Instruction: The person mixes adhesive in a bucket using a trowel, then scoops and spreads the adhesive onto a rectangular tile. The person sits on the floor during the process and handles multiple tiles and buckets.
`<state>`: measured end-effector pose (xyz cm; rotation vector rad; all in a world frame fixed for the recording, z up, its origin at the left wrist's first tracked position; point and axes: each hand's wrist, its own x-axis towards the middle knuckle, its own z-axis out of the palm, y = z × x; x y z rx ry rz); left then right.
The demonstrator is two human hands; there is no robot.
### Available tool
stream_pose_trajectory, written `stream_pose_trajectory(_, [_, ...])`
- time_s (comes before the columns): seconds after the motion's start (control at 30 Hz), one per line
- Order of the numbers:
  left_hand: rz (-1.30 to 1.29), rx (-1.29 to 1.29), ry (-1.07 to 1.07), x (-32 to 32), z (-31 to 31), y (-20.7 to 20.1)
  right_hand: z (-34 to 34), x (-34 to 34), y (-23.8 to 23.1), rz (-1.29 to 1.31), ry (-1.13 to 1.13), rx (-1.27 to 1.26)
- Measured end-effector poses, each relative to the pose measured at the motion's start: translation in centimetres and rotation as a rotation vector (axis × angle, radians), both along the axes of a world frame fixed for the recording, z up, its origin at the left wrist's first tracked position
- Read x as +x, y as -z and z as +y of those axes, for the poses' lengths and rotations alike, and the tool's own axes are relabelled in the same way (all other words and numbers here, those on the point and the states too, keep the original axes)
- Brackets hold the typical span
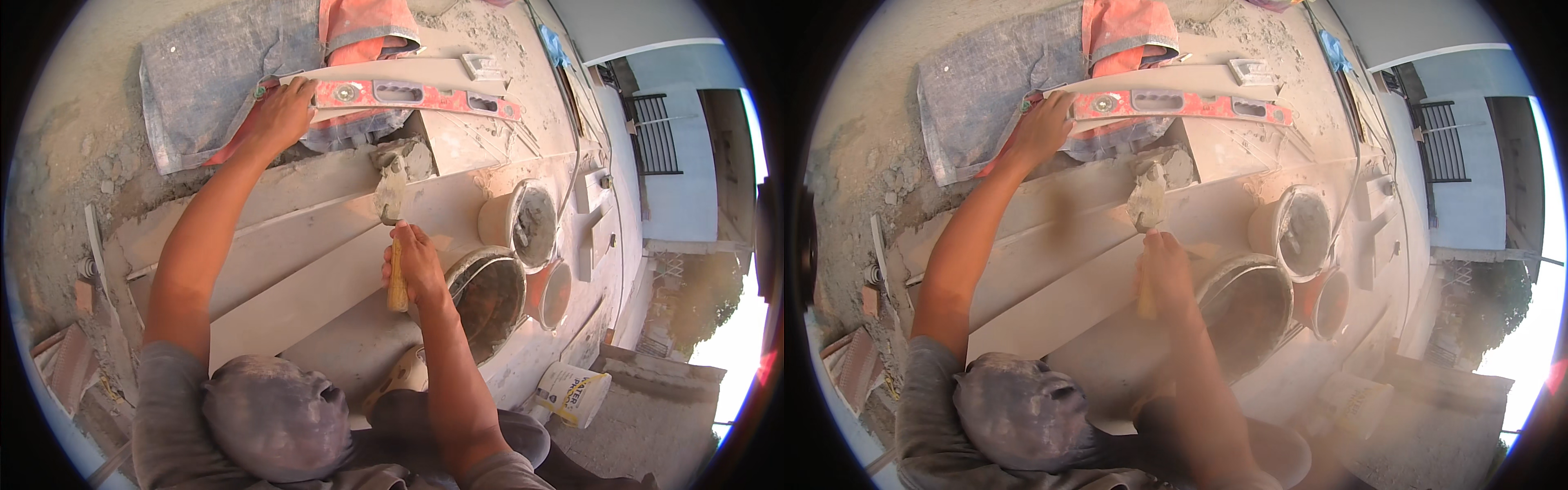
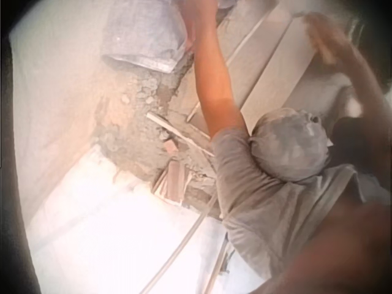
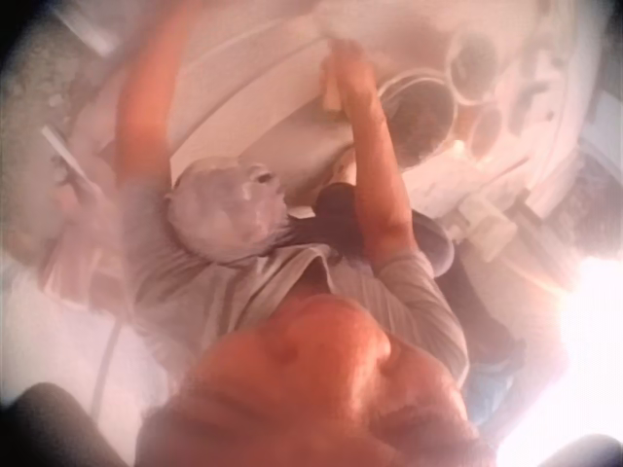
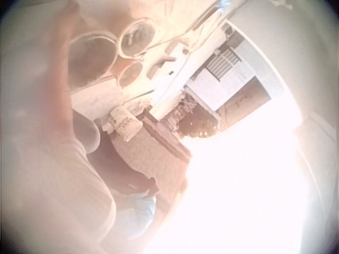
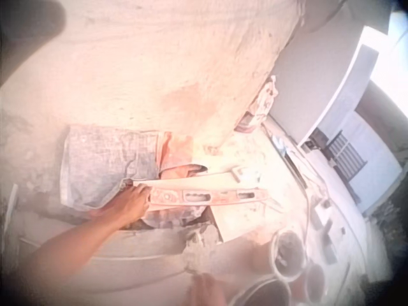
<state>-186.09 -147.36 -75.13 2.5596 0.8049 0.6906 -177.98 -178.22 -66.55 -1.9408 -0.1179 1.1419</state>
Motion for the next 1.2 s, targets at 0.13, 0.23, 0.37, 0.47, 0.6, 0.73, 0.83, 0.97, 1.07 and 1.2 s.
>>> stream_pose_trajectory(0.13, [0.023, -0.008, -0.052, -0.4, -0.9, -0.1, -0.2, -1.0, 4.2, -0.304, -0.268, -0.166])
stream_pose_trajectory(0.23, [-0.03, 0.033, -0.121, -1.5, -2.4, -1.0, -1.7, -2.6, 5.7, -0.467, -0.369, -0.239])
stream_pose_trajectory(0.37, [-0.215, -0.128, -0.068, -4.3, -6.1, -2.4, -3.0, -3.1, 2.7, -0.503, -0.501, -0.238])
stream_pose_trajectory(0.47, [-0.268, -0.256, -0.036, -6.5, -10.5, -2.5, -3.2, -0.3, -3.3, -0.383, -0.607, -0.066])
stream_pose_trajectory(0.6, [-0.219, -0.583, 0.088, -8.2, -15.7, -2.8, -4.7, 5.2, -14.6, -0.221, -0.642, -0.101])
stream_pose_trajectory(0.73, [-0.021, -0.837, 0.332, -7.5, -19.3, -4.8, -9.3, 8.1, -24.8, -0.41, -0.762, -0.443])
stream_pose_trajectory(0.83, [0.243, -1.028, 0.395, -5.8, -21.2, -7.0, -14.2, 8.3, -25.4, -0.657, -0.952, -0.64])
stream_pose_trajectory(0.97, [0.364, -0.961, 0.552, -2.5, -23.6, -9.6, -19.5, 8.5, -17.3, -0.763, -0.87, -0.963])
stream_pose_trajectory(1.07, [0.406, -0.884, 0.576, -0.3, -25.6, -10.8, -21.2, 9.0, -9.8, -0.819, -0.926, -1.001])
stream_pose_trajectory(1.2, [0.409, -0.886, 0.572, 1.2, -27.3, -10.5, -22.1, 8.9, -3.7, -0.972, -1.005, -1.028])
